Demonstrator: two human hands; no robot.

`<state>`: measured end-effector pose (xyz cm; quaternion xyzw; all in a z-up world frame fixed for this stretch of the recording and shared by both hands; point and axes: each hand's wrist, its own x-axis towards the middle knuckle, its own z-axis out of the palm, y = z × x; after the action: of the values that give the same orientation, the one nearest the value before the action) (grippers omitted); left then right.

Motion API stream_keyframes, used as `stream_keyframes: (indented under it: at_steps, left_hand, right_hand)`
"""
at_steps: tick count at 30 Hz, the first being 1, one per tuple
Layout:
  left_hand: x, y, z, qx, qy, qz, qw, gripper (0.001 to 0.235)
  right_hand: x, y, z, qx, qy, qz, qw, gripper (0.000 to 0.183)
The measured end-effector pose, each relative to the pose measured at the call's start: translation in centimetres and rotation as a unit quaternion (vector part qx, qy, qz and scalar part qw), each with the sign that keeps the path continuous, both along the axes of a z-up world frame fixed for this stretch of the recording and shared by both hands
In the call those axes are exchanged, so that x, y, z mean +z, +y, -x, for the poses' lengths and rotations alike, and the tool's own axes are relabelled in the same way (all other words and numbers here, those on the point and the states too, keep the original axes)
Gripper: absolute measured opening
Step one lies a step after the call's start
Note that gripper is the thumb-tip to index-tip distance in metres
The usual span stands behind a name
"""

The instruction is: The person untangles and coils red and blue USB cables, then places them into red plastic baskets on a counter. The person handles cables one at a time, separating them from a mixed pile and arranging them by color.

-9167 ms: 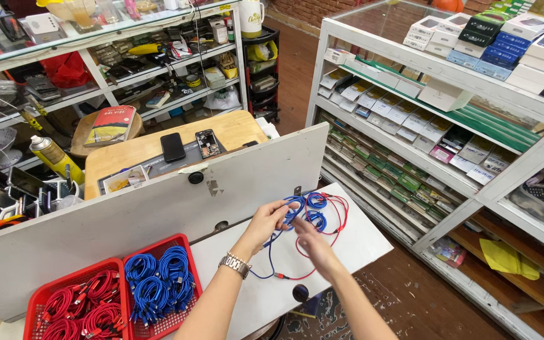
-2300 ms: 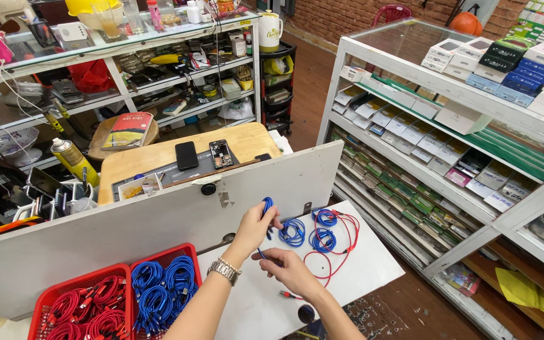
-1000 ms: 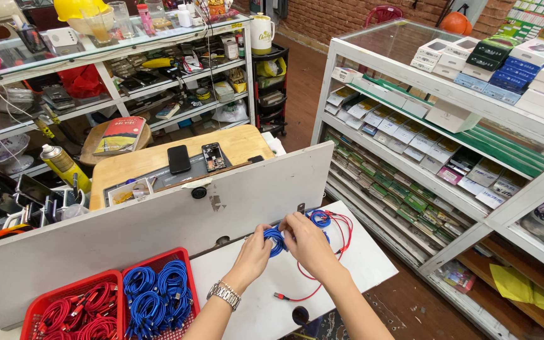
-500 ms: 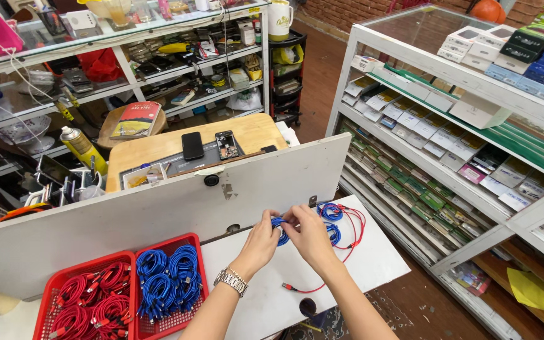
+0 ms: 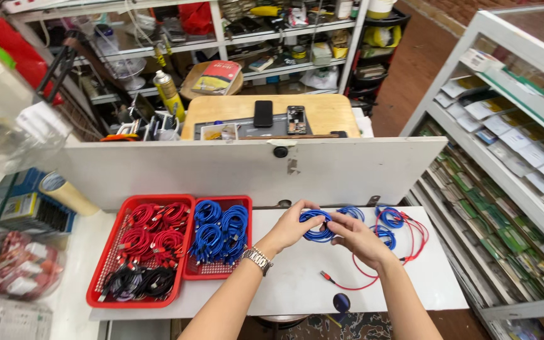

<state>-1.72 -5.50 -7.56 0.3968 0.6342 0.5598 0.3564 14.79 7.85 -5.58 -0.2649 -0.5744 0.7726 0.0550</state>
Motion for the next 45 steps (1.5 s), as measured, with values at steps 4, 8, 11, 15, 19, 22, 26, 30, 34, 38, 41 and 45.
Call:
stream_keyframes:
  at_steps: [4, 8, 11, 15, 19, 22, 26, 30, 34, 38, 41, 45]
  left_hand:
    - [-1.4, -2.1, 1.5, 0.083, -0.036, 0.025, 0.996, 0.04]
    - [-4.1, -6.2, 4.8, 0.16, -0.043, 0.003, 0.986, 0.041]
    - [-6.7, -9.7, 7.8, 0.246, -0.094, -0.049, 0.963, 0.037]
    - [-9.8, -13.0, 11.9, 0.297, 0.006, 0.07, 0.952, 0.032]
    - [-12.3, -14.2, 14.7, 0.287, 0.192, 0.153, 0.926, 0.032]
    - [-13.3, -14.3, 15.7, 0.242, 0.269, 0.206, 0.909, 0.034]
    - [-12.7, -14.1, 16.1, 0.208, 0.306, 0.259, 0.892, 0.032]
    - [-10.5, -12.0, 15.4, 0.297, 0.304, 0.201, 0.883, 0.035]
    - [-8.8, -7.4, 12.9, 0.278, 0.315, 0.118, 0.9, 0.029]
    - [-8.6, -1.6, 8.6, 0.197, 0.26, 0.111, 0.939, 0.02]
    - [-9.5, 1.9, 5.5, 0.161, 0.231, 0.107, 0.954, 0.019]
    - [-11.6, 5.2, 2.3, 0.116, 0.197, 0.148, 0.962, 0.018]
  right_hand:
    - [-2.8, -0.9, 3.9, -0.057, -0.003, -0.025, 0.998, 0.042]
    - [-6.3, -4.1, 8.6, -0.104, 0.009, 0.0, 0.995, 0.038]
    - [-9.1, -6.6, 13.0, -0.098, 0.007, 0.009, 0.995, 0.037]
    - [-12.6, -9.3, 18.6, -0.075, -0.026, -0.08, 0.994, 0.032]
    - [-14.9, -11.1, 22.3, -0.089, -0.075, -0.118, 0.986, 0.03]
    - [-15.8, -12.2, 23.6, -0.117, -0.111, -0.169, 0.972, 0.03]
    - [-16.1, -12.9, 24.2, -0.106, -0.149, -0.221, 0.958, 0.03]
    - [-15.5, -11.0, 23.0, -0.071, -0.127, -0.264, 0.954, 0.041]
    - [-16.4, -6.2, 19.2, -0.121, -0.13, -0.198, 0.964, 0.044]
    - [-20.5, 1.5, 12.8, -0.226, -0.187, -0.22, 0.93, 0.041]
    - [-24.7, 7.4, 7.5, -0.28, -0.189, -0.37, 0.865, 0.04]
    - [-28.4, 12.8, 2.8, -0.259, -0.267, -0.445, 0.814, 0.037]
